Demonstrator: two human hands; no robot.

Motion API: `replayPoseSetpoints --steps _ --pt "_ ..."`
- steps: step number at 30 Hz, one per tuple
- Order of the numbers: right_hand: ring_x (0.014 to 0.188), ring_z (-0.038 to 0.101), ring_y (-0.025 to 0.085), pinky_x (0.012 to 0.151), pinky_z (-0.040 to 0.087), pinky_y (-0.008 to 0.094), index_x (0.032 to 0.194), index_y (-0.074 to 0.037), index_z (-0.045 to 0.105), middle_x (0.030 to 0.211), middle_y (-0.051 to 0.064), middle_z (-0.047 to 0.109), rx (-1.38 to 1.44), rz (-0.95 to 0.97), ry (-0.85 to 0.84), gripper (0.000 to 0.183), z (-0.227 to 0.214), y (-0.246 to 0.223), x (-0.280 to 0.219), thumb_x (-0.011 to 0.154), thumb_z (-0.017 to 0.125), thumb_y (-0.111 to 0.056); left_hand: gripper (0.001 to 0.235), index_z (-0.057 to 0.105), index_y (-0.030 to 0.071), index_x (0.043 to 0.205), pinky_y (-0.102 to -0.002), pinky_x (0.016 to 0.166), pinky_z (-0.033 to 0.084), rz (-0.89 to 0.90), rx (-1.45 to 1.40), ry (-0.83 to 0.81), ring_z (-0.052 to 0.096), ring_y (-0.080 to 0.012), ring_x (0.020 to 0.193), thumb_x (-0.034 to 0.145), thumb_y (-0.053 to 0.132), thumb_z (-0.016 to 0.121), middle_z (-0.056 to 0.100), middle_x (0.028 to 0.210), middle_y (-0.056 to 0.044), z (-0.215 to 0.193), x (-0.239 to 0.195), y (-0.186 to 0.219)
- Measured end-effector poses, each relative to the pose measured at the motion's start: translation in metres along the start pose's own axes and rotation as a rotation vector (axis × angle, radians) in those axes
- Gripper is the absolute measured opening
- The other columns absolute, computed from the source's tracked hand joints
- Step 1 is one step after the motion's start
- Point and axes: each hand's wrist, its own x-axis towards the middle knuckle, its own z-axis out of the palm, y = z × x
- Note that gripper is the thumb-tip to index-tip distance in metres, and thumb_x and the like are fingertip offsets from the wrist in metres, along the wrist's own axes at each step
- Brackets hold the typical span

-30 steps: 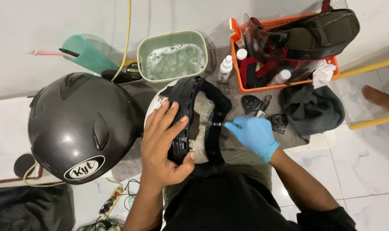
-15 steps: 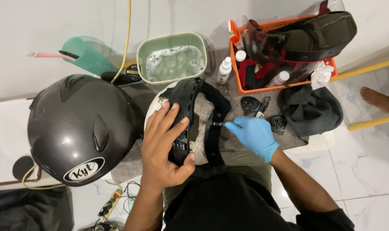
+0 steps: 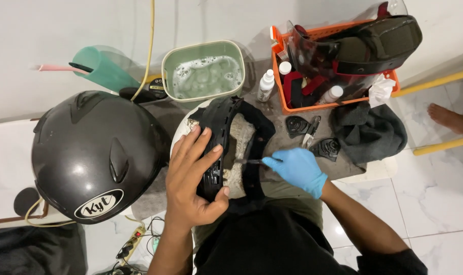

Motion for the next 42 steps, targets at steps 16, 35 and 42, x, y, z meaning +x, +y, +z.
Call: replayPoseSetpoints --steps 16,35,42 --pt "0.056 0.062 0.013 0.070 0.051 0.032 0.066 -0.022 0.076 0.057 -0.003 0.066 0.330 0.049 -0.525 0.052 -0.065 -0.042 -0.004 0.096 0.052 -0.058 0.047 0.062 0.005 0.131 -0.062 0.117 0.047 0.007 0.002 0.013 0.054 -0.0480 0.142 0.095 0.034 0.056 0.057 0.145 -0.023 0.000 -0.002 0.000" --pt "0.060 0.062 0.023 0.058 0.048 0.039 0.075 -0.024 0.073 0.061 0.002 0.065 0.014 0.040 -0.429 0.053 -0.048 -0.039 -0.015 0.099 0.044 -0.062 0.046 0.061 0.006 0.132 -0.061 0.115 0.048 0.039 -0.005 -0.003 0.057 -0.0513 0.139 0.097 0.036 0.055 0.059 0.142 -0.026 -0.002 -0.015 -0.004" --pt "0.059 0.069 0.029 0.037 0.051 0.043 0.120 -0.022 0.070 0.084 0.005 0.074 -0.229 -0.470 -0.165 0.028 -0.006 0.002 -0.014 0.100 0.060 -0.038 0.045 0.063 0.007 0.129 -0.060 0.115 0.049 0.051 0.003 0.011 0.059 -0.0510 0.136 0.096 0.036 0.056 0.061 0.138 -0.025 -0.003 -0.017 -0.004"
